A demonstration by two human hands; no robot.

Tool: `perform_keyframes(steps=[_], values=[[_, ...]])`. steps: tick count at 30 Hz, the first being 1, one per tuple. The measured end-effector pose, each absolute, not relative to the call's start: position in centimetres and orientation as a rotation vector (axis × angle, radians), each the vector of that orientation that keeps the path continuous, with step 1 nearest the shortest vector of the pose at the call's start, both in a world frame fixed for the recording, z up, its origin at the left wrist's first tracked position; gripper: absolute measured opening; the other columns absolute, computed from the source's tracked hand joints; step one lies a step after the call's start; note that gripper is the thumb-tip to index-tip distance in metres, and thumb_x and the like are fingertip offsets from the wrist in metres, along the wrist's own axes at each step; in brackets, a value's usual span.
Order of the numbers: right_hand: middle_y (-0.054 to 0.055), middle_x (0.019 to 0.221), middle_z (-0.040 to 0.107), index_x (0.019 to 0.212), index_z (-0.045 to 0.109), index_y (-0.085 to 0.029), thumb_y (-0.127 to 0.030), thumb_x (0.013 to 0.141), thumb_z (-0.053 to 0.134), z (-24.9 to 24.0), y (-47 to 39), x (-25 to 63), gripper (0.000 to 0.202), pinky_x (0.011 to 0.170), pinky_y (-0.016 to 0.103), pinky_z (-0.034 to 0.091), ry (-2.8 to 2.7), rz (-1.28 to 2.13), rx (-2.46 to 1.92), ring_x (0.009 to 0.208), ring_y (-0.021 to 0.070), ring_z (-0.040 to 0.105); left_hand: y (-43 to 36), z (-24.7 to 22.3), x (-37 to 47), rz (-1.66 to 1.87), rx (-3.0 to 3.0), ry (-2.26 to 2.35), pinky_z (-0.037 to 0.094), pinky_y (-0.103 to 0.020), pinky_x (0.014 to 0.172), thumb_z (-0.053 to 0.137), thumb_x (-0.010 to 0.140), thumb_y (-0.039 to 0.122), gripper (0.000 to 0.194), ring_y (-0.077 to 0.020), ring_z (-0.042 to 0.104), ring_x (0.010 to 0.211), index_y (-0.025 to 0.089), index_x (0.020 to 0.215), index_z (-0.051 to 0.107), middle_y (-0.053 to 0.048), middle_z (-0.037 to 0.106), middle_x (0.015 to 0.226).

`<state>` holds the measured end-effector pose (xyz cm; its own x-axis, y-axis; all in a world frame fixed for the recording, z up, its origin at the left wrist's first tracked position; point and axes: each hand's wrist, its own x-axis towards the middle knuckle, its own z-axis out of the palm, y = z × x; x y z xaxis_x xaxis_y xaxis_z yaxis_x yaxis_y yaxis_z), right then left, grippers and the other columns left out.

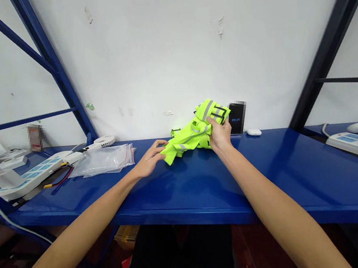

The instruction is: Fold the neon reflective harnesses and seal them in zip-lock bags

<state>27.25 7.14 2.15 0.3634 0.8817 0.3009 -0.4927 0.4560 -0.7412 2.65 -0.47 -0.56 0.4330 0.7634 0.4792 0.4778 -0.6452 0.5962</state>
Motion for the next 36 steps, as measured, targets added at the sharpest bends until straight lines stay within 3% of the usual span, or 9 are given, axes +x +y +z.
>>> perform_keyframes(steps=[7, 11, 14, 19, 26, 28, 30, 33, 36], values=[[0.005, 0.112, 0.072, 0.100, 0.063, -0.023, -0.023, 0.065, 0.080, 1.3, 6.0, 25.5, 0.038, 0.094, 0.044, 0.057, -0.889, 0.869, -0.564, 0.105, 0.0252, 0.069, -1.3, -0.6, 0.4, 1.093, 2.470, 1.167, 0.031, -0.046, 0.113, 0.049, 0.092, 0.042, 0.035, -0.0275, 0.043, 0.127, 0.018, 0.074, 0.065, -0.009, 0.050, 0.130], [0.007, 0.115, 0.071, 0.104, 0.063, -0.023, -0.031, 0.069, 0.079, 0.7, 4.1, 23.3, 0.040, 0.097, 0.046, 0.054, -0.996, 0.833, -0.605, 0.108, 0.0270, 0.067, -2.0, -0.8, 1.0, 1.336, 2.568, 1.266, 0.032, -0.047, 0.112, 0.055, 0.089, 0.045, 0.029, -0.0277, 0.042, 0.131, 0.021, 0.103, 0.065, -0.011, 0.048, 0.135], [0.007, 0.116, 0.070, 0.106, 0.062, -0.023, -0.037, 0.073, 0.076, 0.5, 2.6, 21.7, 0.038, 0.098, 0.046, 0.054, -1.041, 0.760, -0.584, 0.110, 0.0270, 0.066, -2.6, -0.6, 3.2, 1.509, 2.685, 1.210, 0.035, -0.048, 0.110, 0.066, 0.080, 0.047, 0.048, -0.0287, 0.043, 0.129, 0.022, 0.120, 0.056, -0.013, 0.047, 0.135], [0.006, 0.110, 0.071, 0.106, 0.062, -0.022, -0.038, 0.074, 0.076, 0.6, 1.7, 20.3, 0.038, 0.097, 0.044, 0.054, -1.050, 0.703, -0.582, 0.106, 0.0253, 0.067, -2.3, -0.3, 6.9, 1.579, 2.727, 1.205, 0.036, -0.050, 0.110, 0.076, 0.070, 0.054, 0.044, -0.0323, 0.040, 0.133, 0.020, 0.092, 0.061, -0.015, 0.044, 0.137], [0.003, 0.119, 0.069, 0.111, 0.057, -0.027, -0.036, 0.070, 0.078, 1.3, 0.8, 20.6, 0.047, 0.094, 0.041, 0.057, -0.997, 1.004, -0.492, 0.110, 0.0234, 0.067, -0.2, 0.1, 5.7, 1.403, 2.294, 1.152, 0.022, -0.049, 0.118, 0.064, 0.086, 0.043, 0.026, -0.0318, 0.029, 0.143, 0.018, 0.082, 0.068, -0.011, 0.033, 0.152], [0.002, 0.120, 0.069, 0.110, 0.058, -0.028, -0.037, 0.068, 0.079, 1.5, 0.5, 20.6, 0.048, 0.090, 0.041, 0.059, -1.033, 1.066, -0.500, 0.110, 0.0243, 0.067, 0.4, 0.3, 5.0, 1.367, 2.114, 1.039, 0.027, -0.045, 0.115, 0.064, 0.085, 0.047, 0.033, -0.0310, 0.039, 0.136, 0.017, 0.070, 0.064, -0.011, 0.044, 0.144], [0.003, 0.121, 0.069, 0.110, 0.059, -0.029, -0.038, 0.069, 0.079, 1.5, 0.3, 20.6, 0.047, 0.088, 0.040, 0.060, -1.062, 1.117, -0.494, 0.111, 0.0247, 0.066, 1.0, 0.2, 4.5, 1.364, 1.964, 0.923, 0.040, -0.038, 0.102, 0.067, 0.082, 0.049, 0.046, -0.0249, 0.056, 0.111, 0.016, 0.054, 0.050, -0.010, 0.061, 0.112], [0.002, 0.119, 0.070, 0.109, 0.060, -0.029, -0.037, 0.072, 0.078, 1.2, 0.3, 20.8, 0.043, 0.087, 0.041, 0.060, -1.072, 1.201, -0.470, 0.110, 0.0244, 0.067, 1.7, -0.1, 4.2, 1.381, 1.868, 0.849, 0.043, -0.026, 0.073, 0.073, 0.076, 0.049, 0.059, -0.0108, 0.049, 0.067, 0.017, 0.048, 0.031, 0.002, 0.046, 0.064], [0.002, 0.116, 0.071, 0.110, 0.060, -0.029, -0.036, 0.073, 0.078, 0.9, 0.3, 20.9, 0.041, 0.087, 0.042, 0.060, -1.089, 1.251, -0.440, 0.106, 0.0241, 0.068, 1.6, -0.3, 4.1, 1.435, 1.810, 0.861, 0.037, -0.021, 0.061, 0.079, 0.071, 0.044, 0.053, -0.0054, 0.037, 0.056, 0.017, 0.057, 0.035, 0.007, 0.035, 0.059]])
